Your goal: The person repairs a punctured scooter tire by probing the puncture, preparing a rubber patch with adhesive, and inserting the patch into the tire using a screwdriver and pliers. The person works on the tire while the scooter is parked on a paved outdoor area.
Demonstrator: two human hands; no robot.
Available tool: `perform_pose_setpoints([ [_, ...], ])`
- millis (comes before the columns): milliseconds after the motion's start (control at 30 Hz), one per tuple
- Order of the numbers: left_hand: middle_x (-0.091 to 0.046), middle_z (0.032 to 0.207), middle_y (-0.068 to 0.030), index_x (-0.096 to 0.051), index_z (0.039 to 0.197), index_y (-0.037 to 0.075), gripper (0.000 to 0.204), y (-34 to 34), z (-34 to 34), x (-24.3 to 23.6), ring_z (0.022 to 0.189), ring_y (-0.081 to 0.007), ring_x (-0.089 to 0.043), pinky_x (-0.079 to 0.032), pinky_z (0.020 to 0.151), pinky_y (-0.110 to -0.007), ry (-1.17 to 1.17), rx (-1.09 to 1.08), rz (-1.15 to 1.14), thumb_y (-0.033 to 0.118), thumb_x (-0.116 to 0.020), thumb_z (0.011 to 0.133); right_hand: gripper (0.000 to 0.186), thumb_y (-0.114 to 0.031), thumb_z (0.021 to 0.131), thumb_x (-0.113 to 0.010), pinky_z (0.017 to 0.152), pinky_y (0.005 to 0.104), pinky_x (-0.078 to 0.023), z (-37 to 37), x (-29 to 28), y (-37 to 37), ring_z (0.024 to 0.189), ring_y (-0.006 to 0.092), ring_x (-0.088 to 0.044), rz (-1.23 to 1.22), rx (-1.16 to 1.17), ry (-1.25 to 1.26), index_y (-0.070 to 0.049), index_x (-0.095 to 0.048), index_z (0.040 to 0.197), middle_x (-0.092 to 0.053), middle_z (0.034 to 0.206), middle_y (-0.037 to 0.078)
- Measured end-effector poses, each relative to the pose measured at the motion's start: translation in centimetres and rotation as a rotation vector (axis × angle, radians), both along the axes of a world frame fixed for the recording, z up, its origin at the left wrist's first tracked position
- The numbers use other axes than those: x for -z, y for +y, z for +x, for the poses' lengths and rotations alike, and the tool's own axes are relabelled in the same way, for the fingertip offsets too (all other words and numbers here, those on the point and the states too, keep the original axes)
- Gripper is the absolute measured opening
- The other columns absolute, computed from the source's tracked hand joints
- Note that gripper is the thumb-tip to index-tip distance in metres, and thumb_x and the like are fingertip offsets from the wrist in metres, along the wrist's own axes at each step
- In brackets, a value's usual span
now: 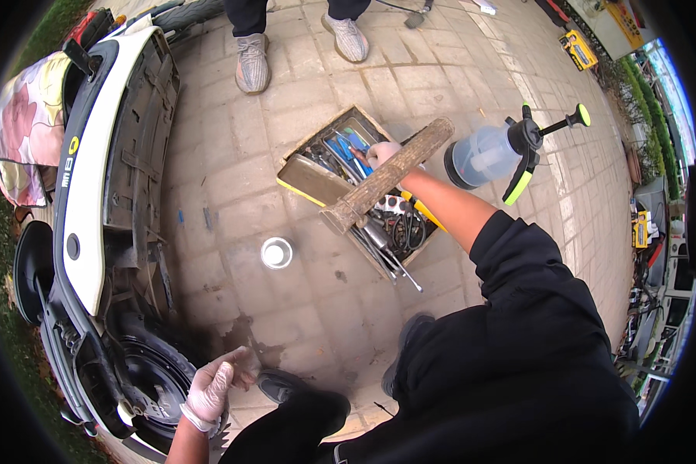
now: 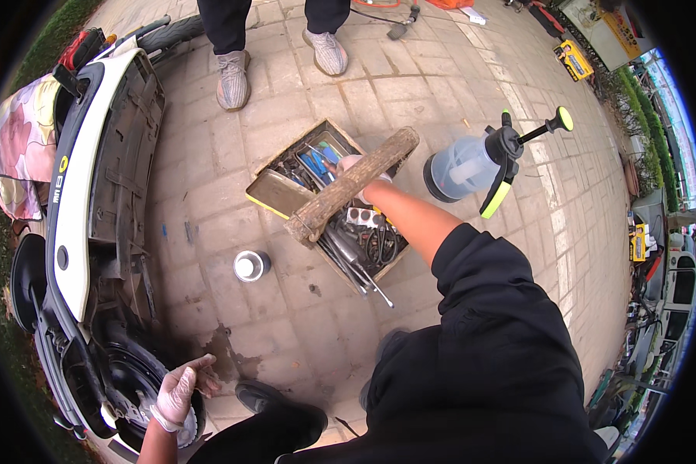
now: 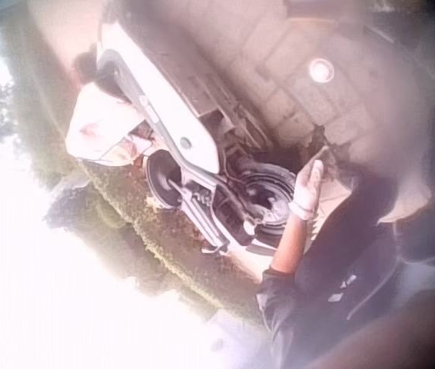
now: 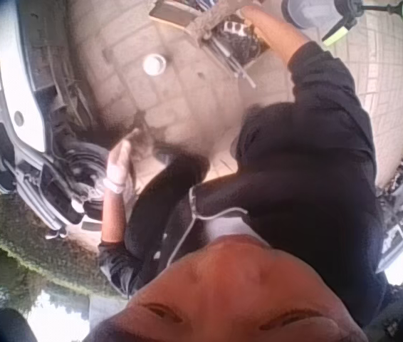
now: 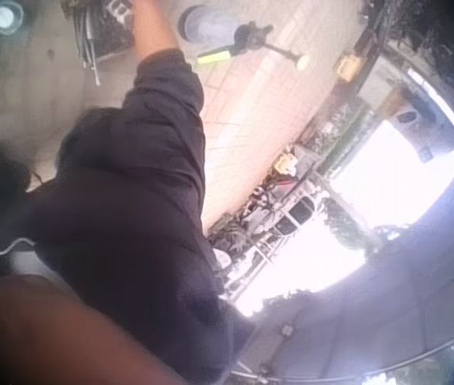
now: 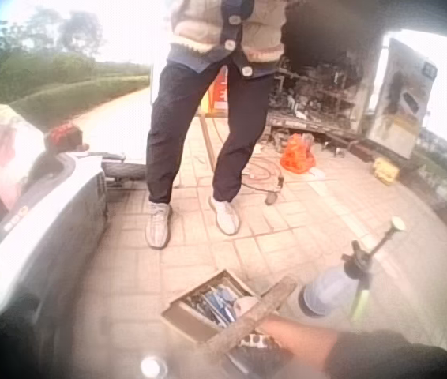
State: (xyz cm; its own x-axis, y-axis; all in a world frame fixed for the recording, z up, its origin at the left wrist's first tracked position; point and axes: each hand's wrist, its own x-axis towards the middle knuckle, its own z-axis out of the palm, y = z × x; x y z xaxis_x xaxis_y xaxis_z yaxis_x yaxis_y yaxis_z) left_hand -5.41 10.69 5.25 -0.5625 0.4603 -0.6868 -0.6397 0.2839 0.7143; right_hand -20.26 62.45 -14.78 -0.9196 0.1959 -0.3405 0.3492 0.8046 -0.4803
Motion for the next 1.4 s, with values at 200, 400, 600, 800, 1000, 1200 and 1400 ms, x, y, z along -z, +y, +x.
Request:
perform_pose_setpoints([
  [200,-0.072,0.106,-0.0145,-0.049,0.140,-0.009,0.057,-2.0,8.3,-1.3,0.088,-0.0117,-0.062,-0.050,0.086,-0.024,-0.132,-0.267,-0.061,0.032,-0.061,0.102,0.027,-0.011,0.086,-0.057,0.084,0.0496,-0.055,-0.9,-1.1,-2.6,0.098,0.0421,-0.070,0.340,-0.137,-0.305,0.003,-0.071,0.104,-0.070,0.099,0.029],
  [400,-0.068,0.120,-0.0114,-0.060,0.134,0.001,0.037,-1.0,13.2,-0.4,0.101,-0.0173,-0.063,-0.050,0.093,-0.031,-0.026,-0.133,-0.211,0.019,-0.057,0.102,0.026,-0.008,0.090,-0.056,0.082,0.0506,-0.056,0.2,-1.4,-4.5,0.096,0.0430,-0.070,0.413,-0.067,-0.134,0.007,-0.061,0.110,-0.070,0.098,0.030],
  [600,-0.069,0.116,-0.0082,-0.052,0.141,-0.002,0.050,-0.1,12.1,1.6,0.107,-0.0120,-0.061,-0.046,0.099,-0.026,-0.238,-0.114,-0.160,0.023,-0.065,0.100,0.030,-0.012,0.094,-0.058,0.083,0.0477,-0.058,-0.4,-0.7,-4.7,0.100,0.0416,-0.070,0.392,-0.038,-0.154,0.009,-0.059,0.115,-0.071,0.100,0.030],
  [800,-0.062,0.125,-0.0182,-0.046,0.145,0.002,0.081,7.6,1.6,9.2,0.105,-0.0305,-0.064,-0.052,0.092,-0.041,0.551,0.287,-0.659,0.037,-0.080,0.081,0.039,-0.031,0.084,-0.068,0.092,0.0460,-0.051,1.0,-4.8,-2.1,0.107,0.0415,-0.066,0.233,-0.027,-0.070,0.004,-0.066,0.101,-0.069,0.107,0.029],
  [1000,-0.030,0.146,-0.0226,-0.010,0.156,0.003,0.128,14.0,-6.2,19.8,0.137,-0.0369,-0.038,-0.040,0.114,-0.045,0.779,0.069,-0.662,0.025,-0.095,0.062,0.056,-0.007,0.083,-0.055,0.064,0.0332,-0.059,16.4,-10.2,1.6,0.070,0.0178,-0.065,-1.002,0.433,-0.232,0.010,-0.049,0.137,-0.061,0.093,0.009],
  [1200,-0.039,0.145,-0.0125,-0.020,0.153,0.004,0.112,13.6,-6.9,25.3,0.130,-0.0236,-0.048,-0.043,0.113,-0.038,0.480,-0.317,-0.029,0.003,-0.091,0.066,0.034,-0.014,0.088,-0.069,0.076,0.0423,-0.055,28.8,-8.6,-2.7,0.076,0.0248,-0.065,-1.837,0.412,-0.205,0.003,-0.060,0.116,-0.062,0.102,0.013],
  [1400,-0.051,0.136,-0.0123,-0.037,0.144,-0.001,0.092,13.1,-6.1,25.0,0.124,-0.0212,-0.054,-0.045,0.108,-0.035,0.748,-0.361,-0.170,0.007,-0.089,0.069,0.036,-0.028,0.092,-0.068,0.086,0.0419,-0.051,25.6,-3.9,-11.8,0.098,0.0330,-0.064,-0.512,-0.379,0.023,0.005,-0.063,0.106,-0.065,0.107,0.020],
])
